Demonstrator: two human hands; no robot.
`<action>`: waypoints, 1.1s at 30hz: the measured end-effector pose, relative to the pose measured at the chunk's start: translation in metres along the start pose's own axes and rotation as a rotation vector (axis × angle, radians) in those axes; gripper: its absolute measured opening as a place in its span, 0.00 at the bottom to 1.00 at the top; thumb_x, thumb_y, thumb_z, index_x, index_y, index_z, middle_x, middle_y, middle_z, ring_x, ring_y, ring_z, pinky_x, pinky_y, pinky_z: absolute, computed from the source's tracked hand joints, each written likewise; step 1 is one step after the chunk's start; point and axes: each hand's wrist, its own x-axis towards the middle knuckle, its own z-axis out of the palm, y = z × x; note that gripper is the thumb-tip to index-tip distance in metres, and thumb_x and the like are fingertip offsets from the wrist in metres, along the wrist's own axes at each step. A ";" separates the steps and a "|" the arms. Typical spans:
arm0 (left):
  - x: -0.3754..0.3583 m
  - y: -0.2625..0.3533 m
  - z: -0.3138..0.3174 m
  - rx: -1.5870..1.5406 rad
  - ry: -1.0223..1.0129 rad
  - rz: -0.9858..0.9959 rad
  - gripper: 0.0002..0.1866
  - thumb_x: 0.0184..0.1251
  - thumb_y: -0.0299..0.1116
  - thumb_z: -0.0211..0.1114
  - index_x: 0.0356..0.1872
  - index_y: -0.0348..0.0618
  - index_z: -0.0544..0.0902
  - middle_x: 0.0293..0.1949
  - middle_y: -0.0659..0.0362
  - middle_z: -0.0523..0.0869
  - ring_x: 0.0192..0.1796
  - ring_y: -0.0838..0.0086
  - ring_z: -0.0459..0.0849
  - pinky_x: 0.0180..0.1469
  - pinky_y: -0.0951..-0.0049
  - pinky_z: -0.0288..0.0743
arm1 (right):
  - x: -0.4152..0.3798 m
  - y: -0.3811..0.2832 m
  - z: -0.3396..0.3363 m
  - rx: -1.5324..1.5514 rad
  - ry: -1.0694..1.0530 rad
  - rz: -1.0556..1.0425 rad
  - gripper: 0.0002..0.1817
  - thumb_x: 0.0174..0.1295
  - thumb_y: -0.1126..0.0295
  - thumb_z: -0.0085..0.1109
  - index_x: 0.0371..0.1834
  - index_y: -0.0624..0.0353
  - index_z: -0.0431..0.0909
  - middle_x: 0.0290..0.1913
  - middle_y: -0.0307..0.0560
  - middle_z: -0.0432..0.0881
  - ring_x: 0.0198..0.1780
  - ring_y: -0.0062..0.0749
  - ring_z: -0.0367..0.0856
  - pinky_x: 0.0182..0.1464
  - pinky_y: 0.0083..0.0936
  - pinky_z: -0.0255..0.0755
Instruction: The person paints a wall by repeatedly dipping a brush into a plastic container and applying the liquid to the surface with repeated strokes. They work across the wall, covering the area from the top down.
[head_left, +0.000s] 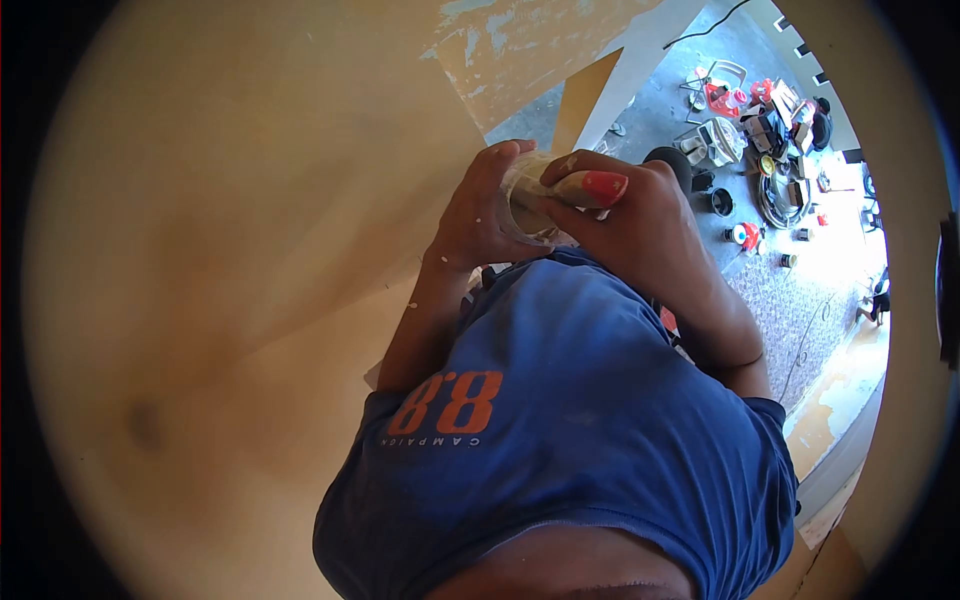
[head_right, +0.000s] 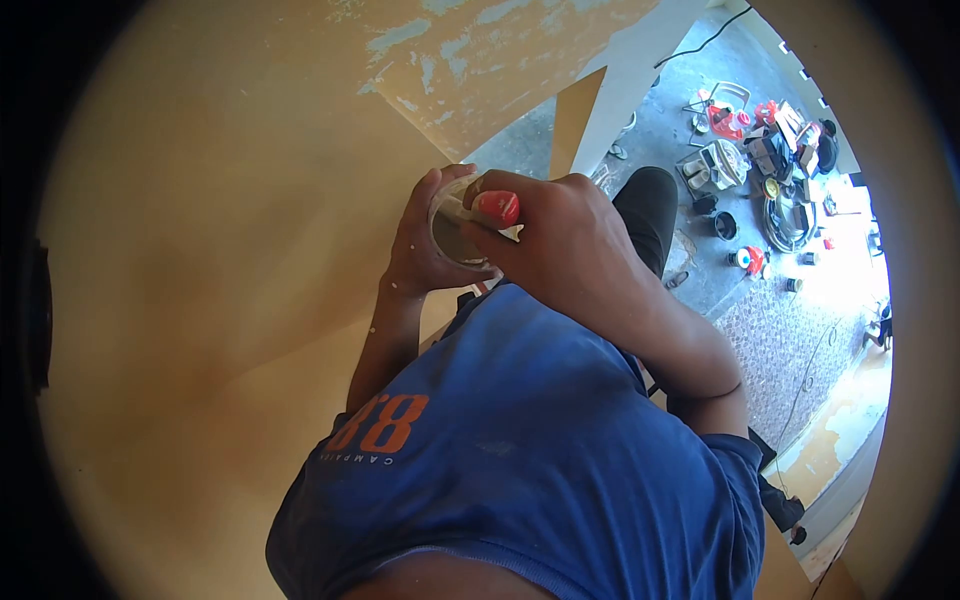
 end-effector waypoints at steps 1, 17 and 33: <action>-0.002 -0.001 0.002 -0.058 0.048 -0.030 0.62 0.23 0.40 0.85 0.67 0.44 0.57 0.59 0.45 0.73 0.59 0.49 0.73 0.60 0.56 0.70 | 0.000 -0.001 -0.001 -0.001 0.001 0.004 0.09 0.53 0.72 0.67 0.36 0.62 0.82 0.28 0.53 0.85 0.30 0.39 0.86 0.34 0.24 0.78; -0.003 -0.007 -0.001 -0.011 0.115 0.063 0.64 0.29 0.40 0.86 0.70 0.44 0.52 0.56 0.41 0.74 0.56 0.50 0.76 0.56 0.55 0.73 | -0.010 0.006 -0.010 0.275 0.186 -0.002 0.09 0.54 0.72 0.67 0.36 0.63 0.81 0.31 0.44 0.85 0.28 0.25 0.83 0.34 0.19 0.75; 0.004 -0.004 0.007 0.017 0.117 0.040 0.63 0.31 0.38 0.84 0.71 0.40 0.51 0.59 0.44 0.72 0.60 0.54 0.75 0.60 0.60 0.72 | -0.033 0.012 -0.027 0.546 0.307 0.066 0.11 0.50 0.83 0.68 0.38 0.66 0.80 0.39 0.46 0.84 0.41 0.26 0.82 0.45 0.21 0.75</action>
